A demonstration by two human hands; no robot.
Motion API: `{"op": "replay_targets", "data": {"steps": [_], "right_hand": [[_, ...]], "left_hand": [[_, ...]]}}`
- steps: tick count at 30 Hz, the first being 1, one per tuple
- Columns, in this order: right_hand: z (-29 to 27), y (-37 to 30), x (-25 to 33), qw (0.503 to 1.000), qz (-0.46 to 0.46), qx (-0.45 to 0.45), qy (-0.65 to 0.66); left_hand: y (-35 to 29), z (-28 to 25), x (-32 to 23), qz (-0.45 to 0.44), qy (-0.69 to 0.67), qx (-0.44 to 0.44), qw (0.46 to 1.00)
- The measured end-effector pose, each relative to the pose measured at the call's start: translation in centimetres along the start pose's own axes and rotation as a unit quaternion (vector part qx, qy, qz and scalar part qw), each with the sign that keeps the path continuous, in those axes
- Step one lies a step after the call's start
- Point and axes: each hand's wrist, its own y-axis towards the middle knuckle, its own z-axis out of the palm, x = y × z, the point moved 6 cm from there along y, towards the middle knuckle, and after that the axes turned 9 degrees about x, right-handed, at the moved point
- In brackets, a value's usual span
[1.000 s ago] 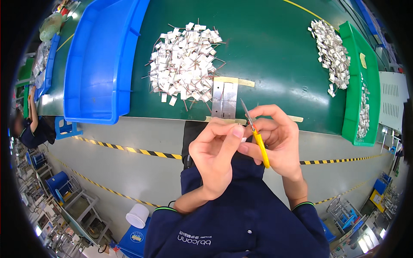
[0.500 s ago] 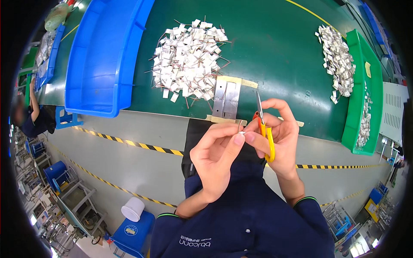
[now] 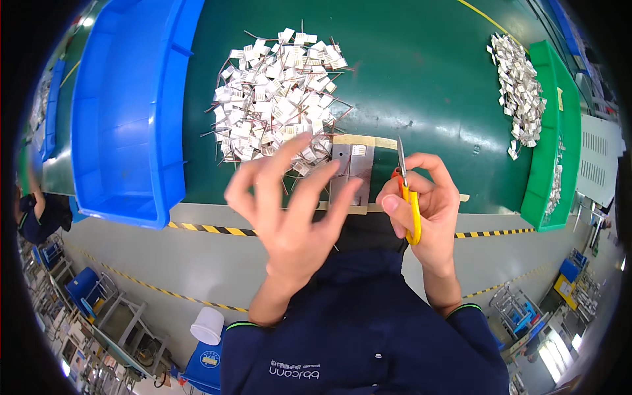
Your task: The person trims electronic components with scissors, preparing them for an assembly line.
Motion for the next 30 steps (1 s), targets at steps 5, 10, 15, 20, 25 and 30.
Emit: {"op": "replay_targets", "data": {"steps": [5, 10, 15, 20, 25, 30], "right_hand": [[1.1, 0.3, -0.3, 0.999, 0.013, -0.043, -0.031], [1.8, 0.5, -0.1, 0.994, -0.005, -0.091, -0.064], [1.2, 0.8, 1.4, 0.975, -0.057, -0.155, -0.150], [0.8, 2.1, 2.9, 0.961, -0.030, -0.170, -0.216], [1.8, 2.9, 2.8, 0.987, 0.032, -0.059, -0.146], [1.5, 3.0, 2.7, 0.986, 0.037, -0.052, -0.153]], "left_hand": [[-1.3, 2.6, 1.4, 0.011, 0.006, 0.006, 1.000], [-1.2, 2.8, 1.4, 0.053, 0.005, -0.042, 0.998], [-0.5, 3.0, 1.6, 0.067, -0.023, -0.043, 0.997], [-0.7, 1.1, 2.2, 0.054, -0.105, -0.047, 0.992], [-0.4, 0.5, 2.2, 0.066, -0.100, -0.039, 0.992], [-0.5, 0.0, 2.2, 0.058, -0.131, -0.054, 0.988]]}}
